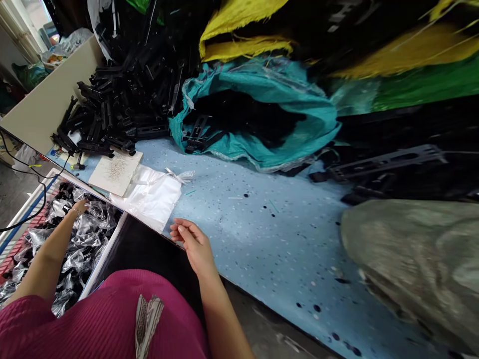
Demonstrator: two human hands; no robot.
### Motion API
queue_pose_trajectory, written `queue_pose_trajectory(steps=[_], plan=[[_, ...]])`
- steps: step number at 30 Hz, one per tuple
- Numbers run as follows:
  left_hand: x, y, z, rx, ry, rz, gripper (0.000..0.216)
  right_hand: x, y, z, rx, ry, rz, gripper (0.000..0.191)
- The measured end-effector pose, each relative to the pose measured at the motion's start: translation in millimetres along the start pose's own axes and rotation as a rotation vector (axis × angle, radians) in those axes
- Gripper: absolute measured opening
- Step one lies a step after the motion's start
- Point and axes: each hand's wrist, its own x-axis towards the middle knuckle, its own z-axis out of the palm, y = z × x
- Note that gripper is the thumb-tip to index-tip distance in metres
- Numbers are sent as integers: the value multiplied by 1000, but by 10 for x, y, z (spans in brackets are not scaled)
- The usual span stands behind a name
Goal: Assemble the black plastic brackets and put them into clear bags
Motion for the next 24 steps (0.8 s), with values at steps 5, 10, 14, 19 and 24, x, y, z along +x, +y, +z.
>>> queue_pose_trajectory(steps=[5, 10, 14, 19, 24], plan=[[-104, 241, 246, -106, -53, -32, 35, 2, -1, -17, -19, -47, 11, 38], [-388, 450, -26, -232, -64, 40, 33, 9, 4, -33, 3, -106, 9, 39], [-809, 925, -459, -390, -297, 283, 29, -29, 10, -19, 28, -122, 5, 39], [-929, 2212, -872, -658, -332, 742, 30, -15, 38, -11, 25, -155, -42, 36], [-14, 3927, -1145, -422, 214, 781, 29, 1, 37, -11, 75, -173, -61, 34]])
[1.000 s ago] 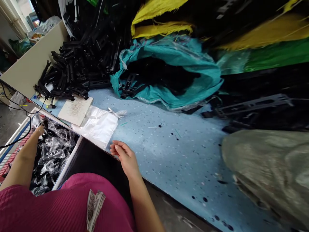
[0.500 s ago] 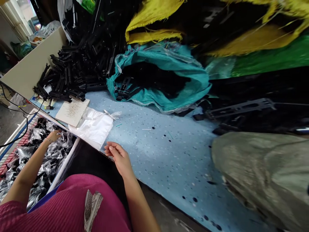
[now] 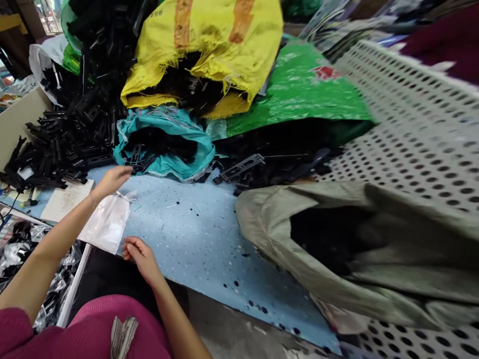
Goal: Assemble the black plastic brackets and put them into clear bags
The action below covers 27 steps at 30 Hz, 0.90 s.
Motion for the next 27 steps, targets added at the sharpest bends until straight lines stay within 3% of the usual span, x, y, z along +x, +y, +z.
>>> queue_pose_trajectory(steps=[2, 4, 6, 8, 10, 13, 15, 17, 19, 22, 27], plan=[[648, 80, 162, 98, 79, -139, 33, -6, -7, 3, 15, -1, -7, 33], [1082, 118, 276, 122, 102, -233, 40, -12, -6, 6, 2, 4, -18, 33], [1286, 112, 349, 115, 92, -288, 43, -12, 15, 6, -14, 5, -27, 34], [1297, 66, 376, 98, 88, -314, 44, -3, 49, 2, -3, 2, -32, 35], [1156, -6, 351, 74, 104, -304, 46, 21, 62, -9, 21, -9, -24, 36], [697, -82, 258, -79, 184, -147, 47, 88, -65, -43, -46, -21, -51, 39], [254, -52, 211, -220, 220, 1, 48, 156, -286, -78, -186, 29, -179, 41], [-237, 60, 206, -288, 212, 64, 48, 239, -577, -116, -389, 162, -406, 41], [-690, 219, 238, -264, 177, 15, 45, 333, -859, -148, -686, 295, -656, 41], [-1155, 424, 310, -152, 96, -148, 41, 463, -1120, -184, -1096, 321, -915, 43], [-1365, 497, 371, 37, 8, -208, 47, 499, -1122, -253, -1309, 201, -1006, 29]])
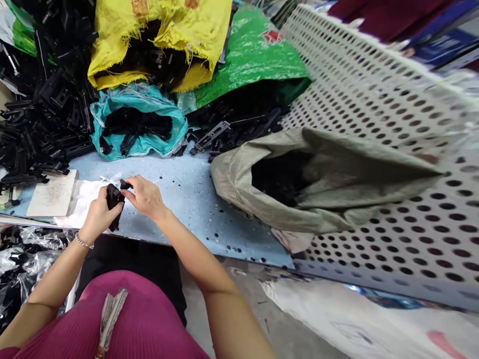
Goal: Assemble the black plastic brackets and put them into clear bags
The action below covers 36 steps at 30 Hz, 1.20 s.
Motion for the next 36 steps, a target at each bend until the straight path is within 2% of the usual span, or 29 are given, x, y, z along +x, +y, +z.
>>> queue_pose_trajectory(steps=[4, 6, 8, 10, 13, 15, 18, 22, 23, 25, 27, 29, 32, 34, 36], plan=[[20, -35, 35, 166, 40, -22, 51, -123, -45, 17, 127, -119, 75, 46], [31, -47, 80, 100, 19, -4, 53, -166, -87, 76, 275, -138, 179, 48], [37, -55, 144, -170, -68, 48, 61, -200, -129, 164, 423, -80, 310, 47], [32, -63, 213, -562, -196, 57, 73, -232, -156, 243, 510, -28, 426, 46], [-3, -63, 278, -988, -329, -74, 86, -260, -151, 260, 463, -70, 492, 47], [-35, -46, 285, -1056, -338, -153, 90, -247, -118, 204, 294, -38, 433, 49], [-55, 3, 278, -1023, -313, -186, 90, -182, -69, 94, 54, 29, 307, 42], [3, 50, 289, -1036, -205, -197, 93, -224, -149, 4, 34, -71, 410, 46], [23, 53, 290, -1041, -176, -198, 92, -292, -204, -1, 61, -89, 384, 48], [61, 54, 286, -1067, -159, -202, 89, -485, -331, 11, 84, -113, 208, 49], [96, 46, 296, -1114, -201, -214, 80, -685, -436, 31, 35, -109, 32, 50], [145, 20, 345, -1163, -240, -249, 68, -789, -470, 19, -7, -133, -8, 51], [269, -61, 530, -1150, -162, -301, 49, -608, -350, -85, 59, -272, 87, 53], [354, -109, 726, -1038, -93, -269, 39, -245, -181, -140, 89, -331, 189, 54], [391, -111, 959, -858, -66, -170, 33, 250, 21, -94, 35, -326, 310, 52]])
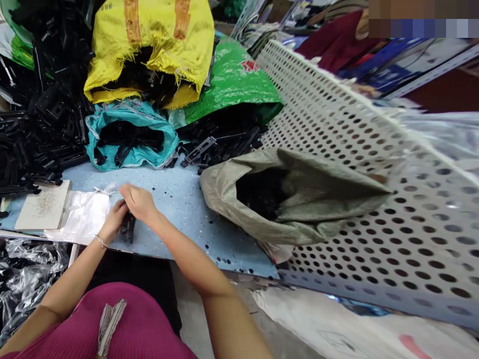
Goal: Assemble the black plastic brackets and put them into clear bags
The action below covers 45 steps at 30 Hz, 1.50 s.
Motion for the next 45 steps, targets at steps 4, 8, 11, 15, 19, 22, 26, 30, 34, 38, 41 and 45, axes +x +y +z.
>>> queue_pose_trajectory(steps=[4, 8, 11, 15, 19, 22, 26, 30, 34, 38, 41, 45], plan=[[-65, -254, 345, 386, -82, 267, 38, 1127, 49, 57, -188, -107, 226, 52], [-104, -318, 348, 566, -120, 391, 27, 1719, 122, 188, -239, -238, 340, 53], [57, -205, 63, 274, -91, 242, 26, 1603, 184, 155, -211, -226, 308, 41], [348, 144, -323, -390, 18, -55, 56, 762, 178, 159, -56, -162, 129, 35], [348, 481, -404, -497, -83, -174, 66, -161, 120, 206, 86, -147, -169, 33], [131, 579, -316, -366, -92, -120, 55, -304, 133, 129, 158, 79, -69, 37], [-123, 542, -196, -163, -99, 23, 46, 88, 169, 16, 340, 158, 102, 48], [-125, 515, -210, -22, -1, 137, 46, 213, 105, 30, 856, -91, 331, 62], [-32, 571, -293, -138, 38, 102, 39, -223, -16, 132, 754, -146, 221, 59], [-24, 574, -279, 56, 95, 189, 36, -561, -103, 371, 756, -173, 357, 51], [-50, 547, -261, 187, 235, 312, 34, -543, -84, 448, 938, -302, 489, 52], [0, 608, -346, 59, 264, 256, 43, -405, -48, 245, 598, -241, 164, 49]])
